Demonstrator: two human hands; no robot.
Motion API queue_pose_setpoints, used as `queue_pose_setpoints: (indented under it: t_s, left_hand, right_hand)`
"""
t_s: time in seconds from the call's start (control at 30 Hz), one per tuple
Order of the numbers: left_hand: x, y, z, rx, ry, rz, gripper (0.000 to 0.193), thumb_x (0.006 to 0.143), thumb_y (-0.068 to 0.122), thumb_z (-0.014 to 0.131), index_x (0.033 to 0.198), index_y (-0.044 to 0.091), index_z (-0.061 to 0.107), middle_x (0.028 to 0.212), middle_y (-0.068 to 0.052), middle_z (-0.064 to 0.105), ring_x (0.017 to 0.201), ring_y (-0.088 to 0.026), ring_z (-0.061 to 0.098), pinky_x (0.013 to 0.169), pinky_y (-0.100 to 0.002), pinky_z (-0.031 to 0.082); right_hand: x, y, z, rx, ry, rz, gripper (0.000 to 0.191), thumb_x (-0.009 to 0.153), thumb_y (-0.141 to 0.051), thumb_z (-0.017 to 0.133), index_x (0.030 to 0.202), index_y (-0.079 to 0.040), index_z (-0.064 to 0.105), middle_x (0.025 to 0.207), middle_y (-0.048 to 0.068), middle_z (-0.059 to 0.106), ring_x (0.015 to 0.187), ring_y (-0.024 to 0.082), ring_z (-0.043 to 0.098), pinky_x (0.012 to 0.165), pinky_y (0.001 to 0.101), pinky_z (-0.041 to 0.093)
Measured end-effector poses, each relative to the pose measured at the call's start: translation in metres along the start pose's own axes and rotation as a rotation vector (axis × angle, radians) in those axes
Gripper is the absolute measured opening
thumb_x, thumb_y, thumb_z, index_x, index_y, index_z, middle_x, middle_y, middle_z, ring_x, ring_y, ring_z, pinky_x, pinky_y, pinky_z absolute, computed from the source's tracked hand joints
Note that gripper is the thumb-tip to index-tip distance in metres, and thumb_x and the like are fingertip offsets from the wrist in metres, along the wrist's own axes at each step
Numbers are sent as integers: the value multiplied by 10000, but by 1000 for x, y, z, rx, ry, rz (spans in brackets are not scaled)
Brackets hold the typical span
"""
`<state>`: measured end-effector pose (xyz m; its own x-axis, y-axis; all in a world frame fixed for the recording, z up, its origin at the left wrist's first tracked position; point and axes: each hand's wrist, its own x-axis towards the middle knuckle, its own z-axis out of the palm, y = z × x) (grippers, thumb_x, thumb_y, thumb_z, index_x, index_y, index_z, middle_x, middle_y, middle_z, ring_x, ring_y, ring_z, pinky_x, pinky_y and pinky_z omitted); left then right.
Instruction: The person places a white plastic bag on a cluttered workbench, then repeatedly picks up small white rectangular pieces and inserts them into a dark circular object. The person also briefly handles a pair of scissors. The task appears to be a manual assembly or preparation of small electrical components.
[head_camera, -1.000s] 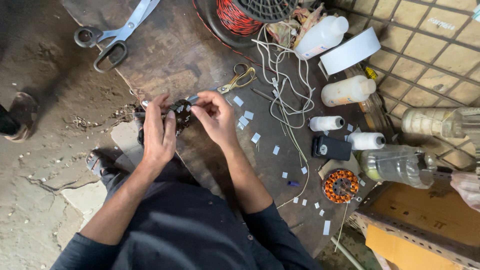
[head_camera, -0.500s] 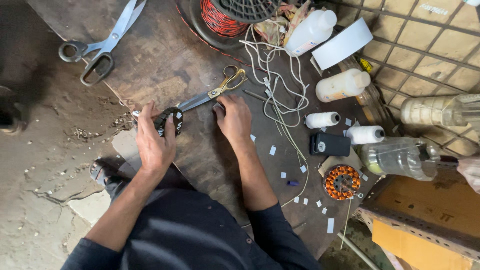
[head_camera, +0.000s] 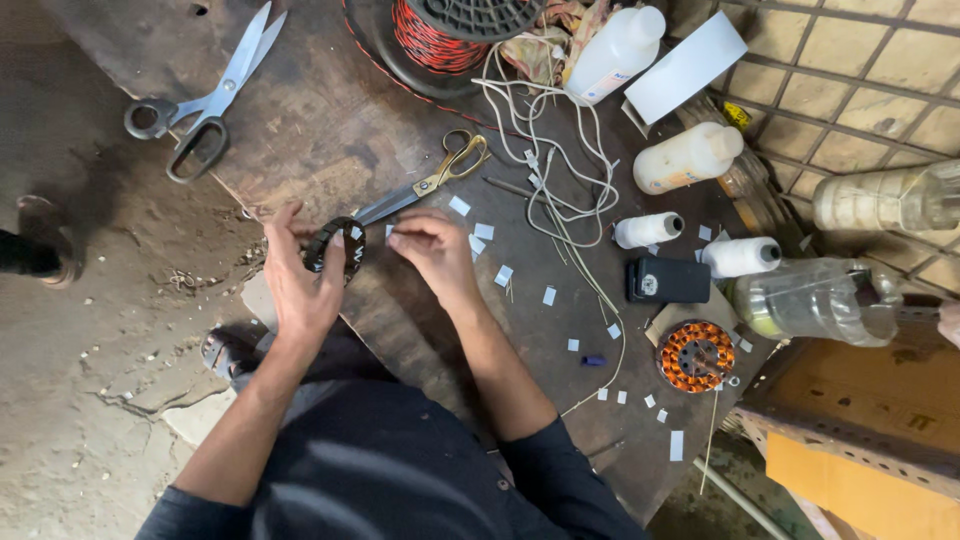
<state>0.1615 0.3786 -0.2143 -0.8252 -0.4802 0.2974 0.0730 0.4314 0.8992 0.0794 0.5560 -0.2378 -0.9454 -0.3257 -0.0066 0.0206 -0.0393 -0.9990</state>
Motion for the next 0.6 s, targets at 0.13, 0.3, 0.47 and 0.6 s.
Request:
queue_pose_setpoints:
  t_s: [0.13, 0.3, 0.47, 0.6]
  left_hand:
    - [6, -2, -10, 22, -118, 62, 276, 991, 57, 653, 1252, -18, 606, 1050, -183, 647, 959, -337, 639, 862, -405, 500]
    - [-9, -1, 2, -114, 12, 26, 178, 1040, 42, 551, 1188, -20, 627, 1061, -180, 599, 998, -328, 594, 918, -409, 473]
    - [-8, -1, -1, -168, 11, 58, 271, 985, -1, 522, 1244, -35, 595, 1223, -205, 530, 1181, -362, 513, 1076, -439, 409]
    - [0, 1, -16, -171, -99, 126, 230, 980, -55, 512, 1160, -9, 648, 1305, -233, 518, 1262, -379, 515, 1114, -439, 403]
  right_hand:
    - [-13, 2, 26, 217, 0, 64, 217, 861, 91, 738, 1078, 82, 725, 1216, 101, 622, 1004, 153, 690, 914, 271, 588]
    - [-17, 3, 42, 256, -16, -16, 178, 877, 81, 759, 1054, 69, 736, 1205, 110, 648, 994, 133, 687, 866, 245, 573]
    - [-13, 0, 55, 78, 6, -98, 144, 872, 65, 769, 1014, 49, 748, 1191, 90, 663, 954, 101, 677, 793, 216, 568]
    - [-6, 0, 65, 73, 50, -148, 83, 889, 73, 755, 971, 61, 743, 1153, 101, 684, 929, 99, 675, 760, 219, 558]
